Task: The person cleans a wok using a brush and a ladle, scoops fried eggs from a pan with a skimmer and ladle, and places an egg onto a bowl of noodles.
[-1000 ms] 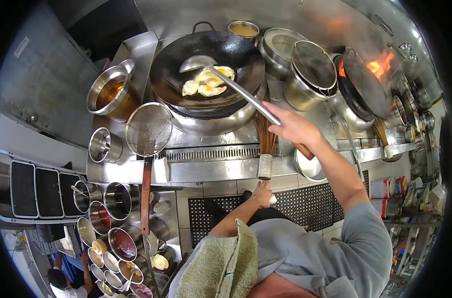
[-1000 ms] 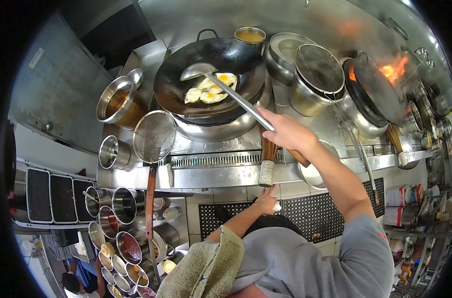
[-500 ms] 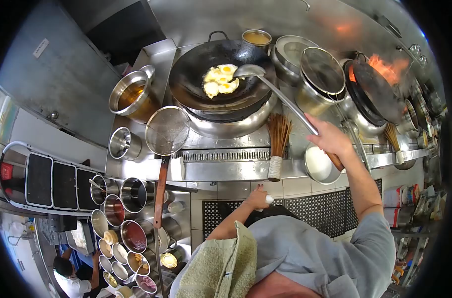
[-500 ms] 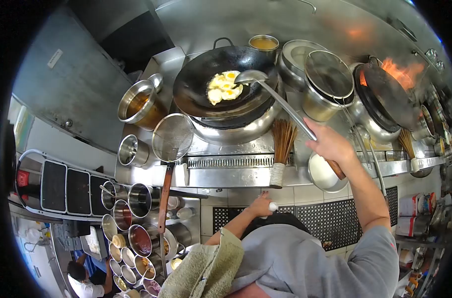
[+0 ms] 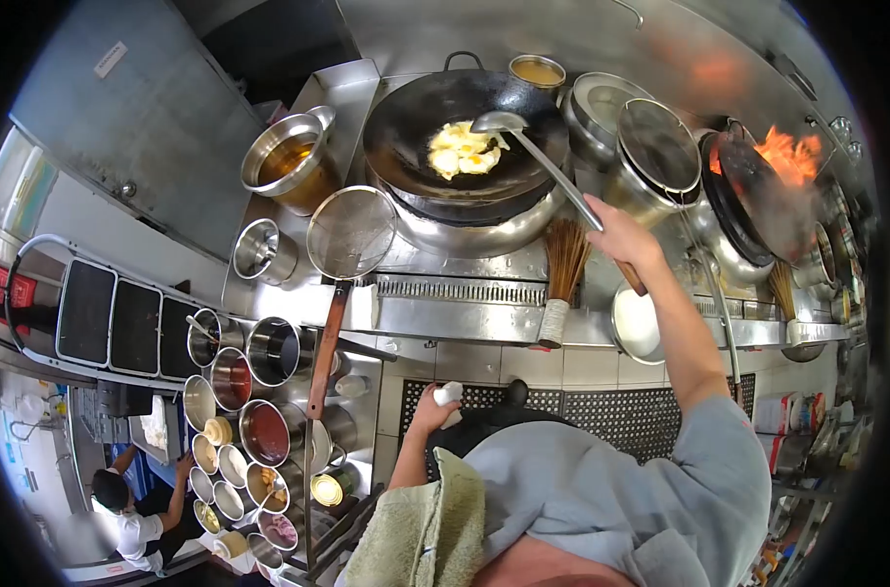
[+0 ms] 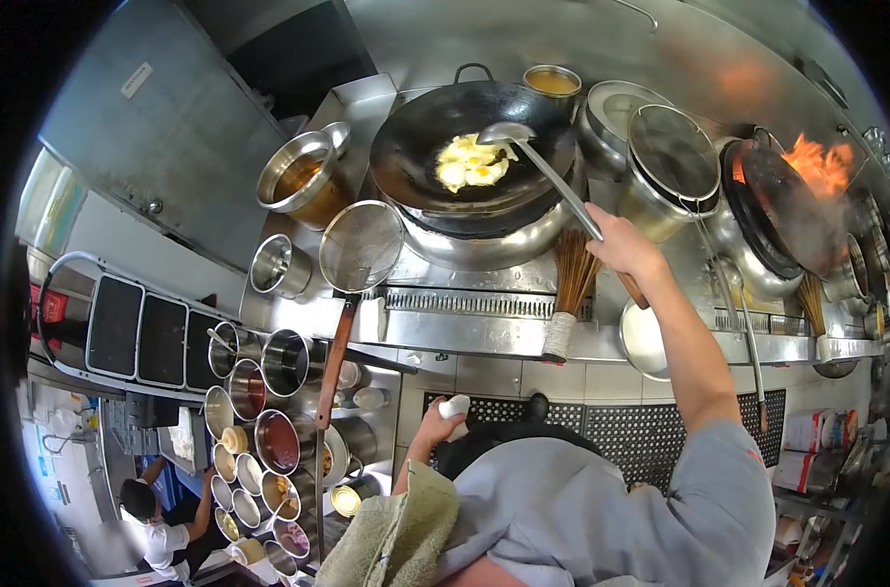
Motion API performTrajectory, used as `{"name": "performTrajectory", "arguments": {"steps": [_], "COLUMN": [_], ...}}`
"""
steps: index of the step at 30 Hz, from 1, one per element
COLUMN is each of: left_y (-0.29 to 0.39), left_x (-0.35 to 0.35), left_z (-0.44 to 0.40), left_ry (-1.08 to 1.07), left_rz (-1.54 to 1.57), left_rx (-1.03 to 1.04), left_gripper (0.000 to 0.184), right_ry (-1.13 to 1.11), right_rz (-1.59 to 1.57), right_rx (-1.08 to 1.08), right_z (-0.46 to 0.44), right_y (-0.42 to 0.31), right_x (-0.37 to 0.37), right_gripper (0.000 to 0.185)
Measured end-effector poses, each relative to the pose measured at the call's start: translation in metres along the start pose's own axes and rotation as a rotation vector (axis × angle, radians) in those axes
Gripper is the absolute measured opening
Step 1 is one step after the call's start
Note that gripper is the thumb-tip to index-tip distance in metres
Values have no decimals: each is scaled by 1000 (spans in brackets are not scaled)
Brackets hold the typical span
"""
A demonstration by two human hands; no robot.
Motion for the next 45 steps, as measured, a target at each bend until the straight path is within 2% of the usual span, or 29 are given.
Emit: {"name": "performTrajectory", "arguments": {"steps": [2,6,8,10,12,14,16,22,24,26,27,29,30,31,33,36,41,44,45], "left_y": [-19,-12,-3,0,7,10,8,-11,-15,-19,-7,-15,-19,-21,-7,15,25,20,18], "left_x": [-8,-28,-34,-37,-44,-49,-54,-72,-78,-84,-92,-89,-85,-80,-72,-62,-48,-52,-55], "left_z": [6,20,21,13,12,9,10,3,4,3,11,5,3,0,-2,-2,-4,3,6], "left_ry": [17,-46,-52,-61,-119,-166,-127,-195,-198,-122,-152,-149,-149,-154,-212,-241,-215,-213,-198], "left_rz": [-8,46,20,-3,-92,-101,-14,86,105,-39,-65,-19,24,22,-49,-92,-40,-4,5], "left_rx": [4,-1,87,109,221,251,270,185,177,270,259,226,191,193,272,266,292,259,248], "left_gripper": [66,64,61,61,80,80,68,76,78,76,72,70,68,68,71,73,73,69,69], "right_ry": [-104,-42,-68,-128,-101,-81,-87,-182,-156,-3,-4,-153,-150,-96,-4,102,36,98,188], "right_rz": [-315,-391,-387,-330,-215,-101,-34,57,58,119,121,-355,-353,-498,-682,-756,-869,-773,-579], "right_rx": [230,141,141,98,93,88,103,158,118,-156,-156,171,173,199,237,295,347,276,269], "right_z": [-7,-25,-46,-65,-79,-86,-87,-51,-36,-28,-22,-10,-13,-18,-29,-49,-62,-54,-51], "right_y": [-12,-43,-48,-70,-85,-94,-99,-122,-108,-93,-105,-116,-110,-100,-91,-72,-58,-72,-82], "right_x": [1,12,21,23,26,30,32,26,29,36,30,16,18,24,25,39,51,56,53], "right_gripper": [64,62,59,55,54,53,54,61,63,60,60,55,55,53,48,45,50,54,57]}}
Point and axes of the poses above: each hand's wrist, its own z-axis away from the middle knuckle, its own x-axis out of the palm, y = z × x, the point moved 3 cm from there along -z, towards the middle knuckle, and after that the axes turned 2 degrees about -x, right-handed, at the moved point
